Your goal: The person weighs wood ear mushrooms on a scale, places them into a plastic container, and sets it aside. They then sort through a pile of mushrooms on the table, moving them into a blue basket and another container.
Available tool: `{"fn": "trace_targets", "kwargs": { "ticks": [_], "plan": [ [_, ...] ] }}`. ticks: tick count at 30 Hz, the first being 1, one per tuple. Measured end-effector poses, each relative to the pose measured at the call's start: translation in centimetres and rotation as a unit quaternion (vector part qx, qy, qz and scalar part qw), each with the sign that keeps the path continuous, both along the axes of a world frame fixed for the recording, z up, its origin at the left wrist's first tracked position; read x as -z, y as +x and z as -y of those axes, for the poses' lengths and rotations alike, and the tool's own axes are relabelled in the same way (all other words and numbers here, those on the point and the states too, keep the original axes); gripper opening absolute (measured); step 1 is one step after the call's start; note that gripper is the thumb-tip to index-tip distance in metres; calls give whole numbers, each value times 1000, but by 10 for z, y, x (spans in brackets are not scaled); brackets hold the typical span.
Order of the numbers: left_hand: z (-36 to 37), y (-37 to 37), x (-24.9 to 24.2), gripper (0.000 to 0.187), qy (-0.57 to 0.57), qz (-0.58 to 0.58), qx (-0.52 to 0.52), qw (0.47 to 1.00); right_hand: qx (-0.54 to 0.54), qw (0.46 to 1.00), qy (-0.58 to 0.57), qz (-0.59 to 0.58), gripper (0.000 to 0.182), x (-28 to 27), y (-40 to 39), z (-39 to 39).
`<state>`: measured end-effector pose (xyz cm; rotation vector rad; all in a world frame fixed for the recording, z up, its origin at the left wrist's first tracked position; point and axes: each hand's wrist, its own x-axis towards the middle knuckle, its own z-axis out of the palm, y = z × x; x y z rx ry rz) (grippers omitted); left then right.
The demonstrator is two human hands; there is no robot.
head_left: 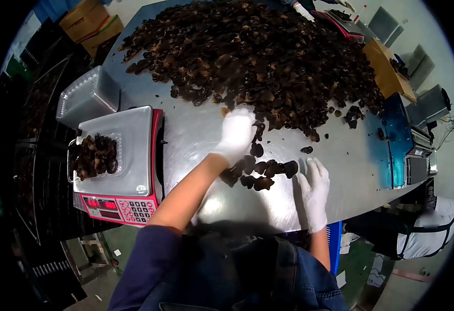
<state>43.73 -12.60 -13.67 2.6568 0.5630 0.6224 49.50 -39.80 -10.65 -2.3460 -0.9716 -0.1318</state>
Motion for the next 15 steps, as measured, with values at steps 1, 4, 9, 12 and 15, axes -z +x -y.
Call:
{"fn": "trace_targets", "kwargs": {
  "ticks": [1,4,9,12,15],
  "plan": [
    [0,-19,-10,13,0,10,-10,1000,-3,1000,-12,8,45,4,-2,-17],
    [-2,-76,-18,17,11,32,-20,999,-129,991,-38,-7,48,31,-12,-37],
    [14,-129,-13,19,-150,-71,6,986,-122,987,103,-32,21,17,-10,-41],
    [19,-123,-28,18,-188,-101,5,977,66,987,75,129,26,22,34,-51],
    [10,-94,-28,14,-54,-66,-19,996,103,993,49,44,24,53,65,-39]
  ]
}}
